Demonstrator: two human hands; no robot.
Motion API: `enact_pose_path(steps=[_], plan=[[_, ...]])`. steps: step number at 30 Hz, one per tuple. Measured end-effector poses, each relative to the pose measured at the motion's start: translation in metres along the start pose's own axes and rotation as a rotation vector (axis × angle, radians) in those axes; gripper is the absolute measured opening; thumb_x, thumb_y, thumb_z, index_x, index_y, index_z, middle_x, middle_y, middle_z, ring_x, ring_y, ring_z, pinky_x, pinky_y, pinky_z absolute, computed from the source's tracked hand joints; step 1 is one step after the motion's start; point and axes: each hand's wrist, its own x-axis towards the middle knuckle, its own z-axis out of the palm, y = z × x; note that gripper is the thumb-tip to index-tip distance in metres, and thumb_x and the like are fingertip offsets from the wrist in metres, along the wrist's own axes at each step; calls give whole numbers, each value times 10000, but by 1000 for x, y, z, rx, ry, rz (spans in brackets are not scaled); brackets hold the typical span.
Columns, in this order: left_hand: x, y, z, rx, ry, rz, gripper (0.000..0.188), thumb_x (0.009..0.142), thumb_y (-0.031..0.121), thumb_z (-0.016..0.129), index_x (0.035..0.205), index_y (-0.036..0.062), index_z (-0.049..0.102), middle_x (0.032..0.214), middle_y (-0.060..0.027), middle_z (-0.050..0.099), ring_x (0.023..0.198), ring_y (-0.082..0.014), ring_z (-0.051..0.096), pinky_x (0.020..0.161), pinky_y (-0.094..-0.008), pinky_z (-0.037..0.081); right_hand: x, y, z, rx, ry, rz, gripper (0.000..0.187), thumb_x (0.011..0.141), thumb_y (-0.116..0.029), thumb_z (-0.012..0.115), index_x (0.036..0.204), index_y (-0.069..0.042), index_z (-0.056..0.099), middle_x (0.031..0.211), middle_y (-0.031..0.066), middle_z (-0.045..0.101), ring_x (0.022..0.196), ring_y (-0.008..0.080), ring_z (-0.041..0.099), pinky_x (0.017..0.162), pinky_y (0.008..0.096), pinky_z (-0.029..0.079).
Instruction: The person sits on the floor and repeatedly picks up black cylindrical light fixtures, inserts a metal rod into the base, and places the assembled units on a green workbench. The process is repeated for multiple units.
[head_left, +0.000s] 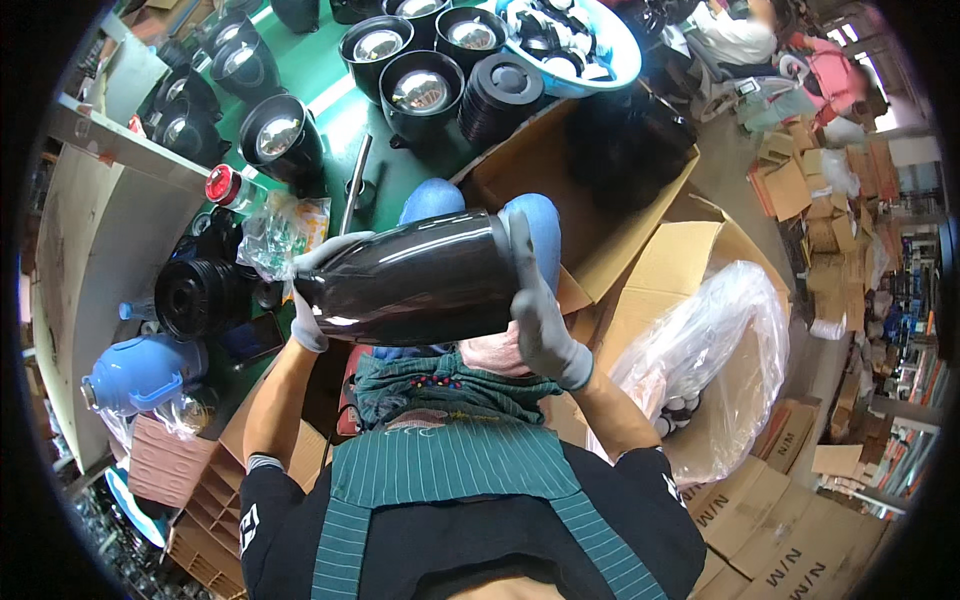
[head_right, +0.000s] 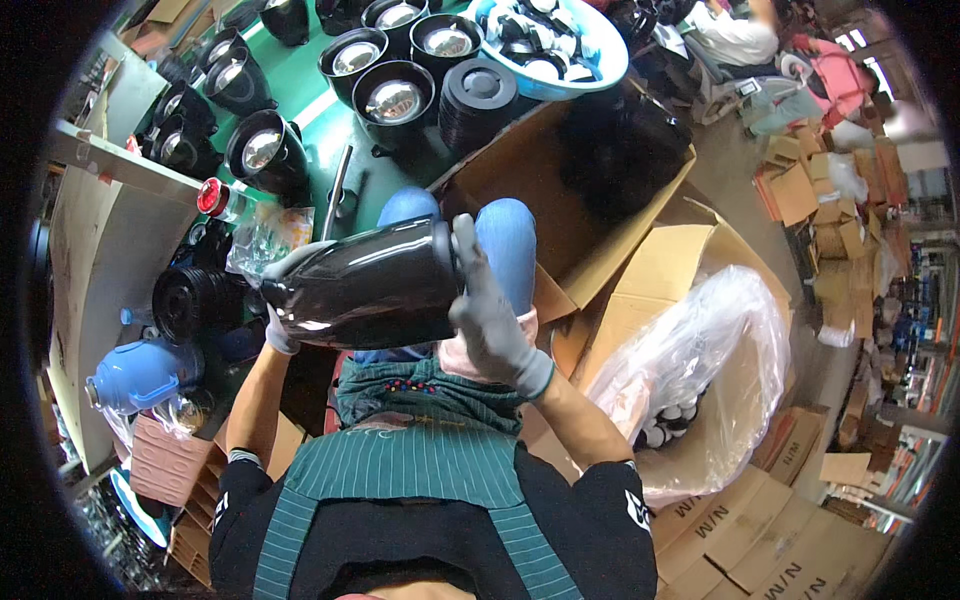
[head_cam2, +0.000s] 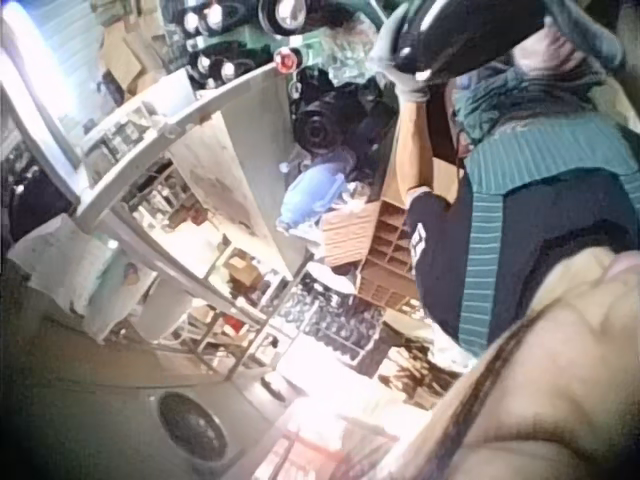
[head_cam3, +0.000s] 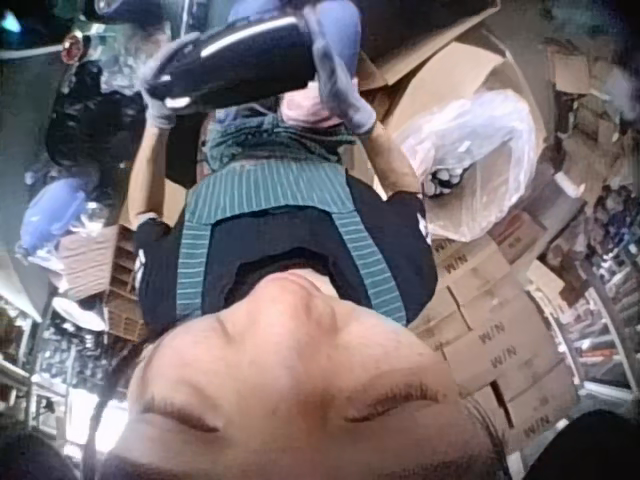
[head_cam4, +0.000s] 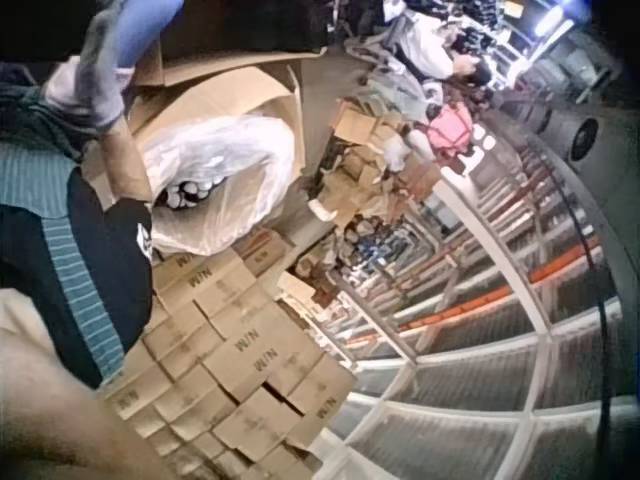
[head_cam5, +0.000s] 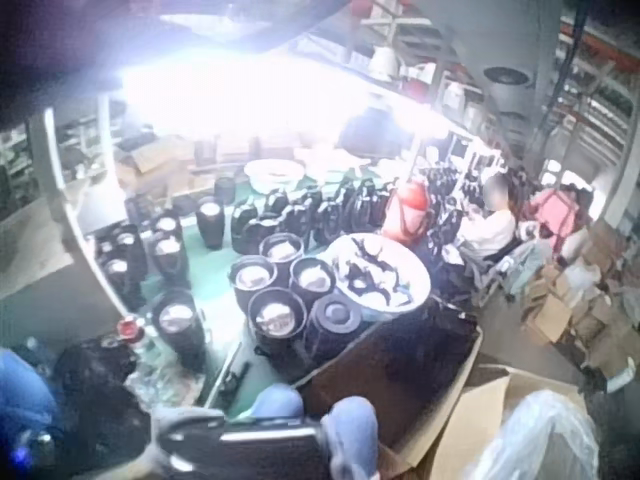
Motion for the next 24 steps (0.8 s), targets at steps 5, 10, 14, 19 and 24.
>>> enact_pose_path(steps=[5, 10, 14, 19, 24], plan=[[-15, -37, 13, -549, 122, -262, 817, 1076, 632, 482, 1399, -99, 651, 1278, -204, 755, 1144, -257, 740, 1056, -412, 576, 6, -1, -6, 23, 35, -141, 931, 1125, -657, 370, 1728, 30, 187, 1784, 263, 220, 1657, 390, 217, 1337, 409, 150], [-4, 15, 28, -146, 134, -151, 1107, 995, 863, 276, 1387, -95, 668, 1285, -197, 752, 1187, -285, 719, 1091, -414, 535, 11, 23, -17, 397, 20, 213, 602, 1227, -324, 235, 1732, 3, 220, 1775, 144, 310, 1629, 228, 304, 1336, 347, 177], [-41, -14, 88, 296, 279, 64, 539, 883, 83, 832, 1397, 21, 684, 1293, -183, 747, 1193, -323, 737, 1072, -426, 563, 36, 42, -56, 756, -199, 416, 678, 1172, -415, 484, 1703, -20, 337, 1746, 112, 371, 1581, 215, 377, 1332, 371, 224], [-63, -46, 71, 543, -539, 419, 714, 757, 136, 858, 1435, 65, 645, 1462, -154, 644, 1356, -327, 631, 1174, -508, 499, 40, 74, -63, 70, -488, 420, 764, 881, -279, 843, 1561, -45, 587, 1618, 116, 559, 1476, 253, 538, 1251, 395, 399], [22, -70, 45, 745, 291, 182, 465, 944, 92, 755, 1400, 44, 681, 1390, -215, 687, 1289, -399, 655, 1099, -489, 520, 20, 83, -5, 3, -378, 186, 789, 794, -328, 902, 1498, -88, 639, 1507, 172, 628, 1412, 344, 587, 1222, 442, 434]])
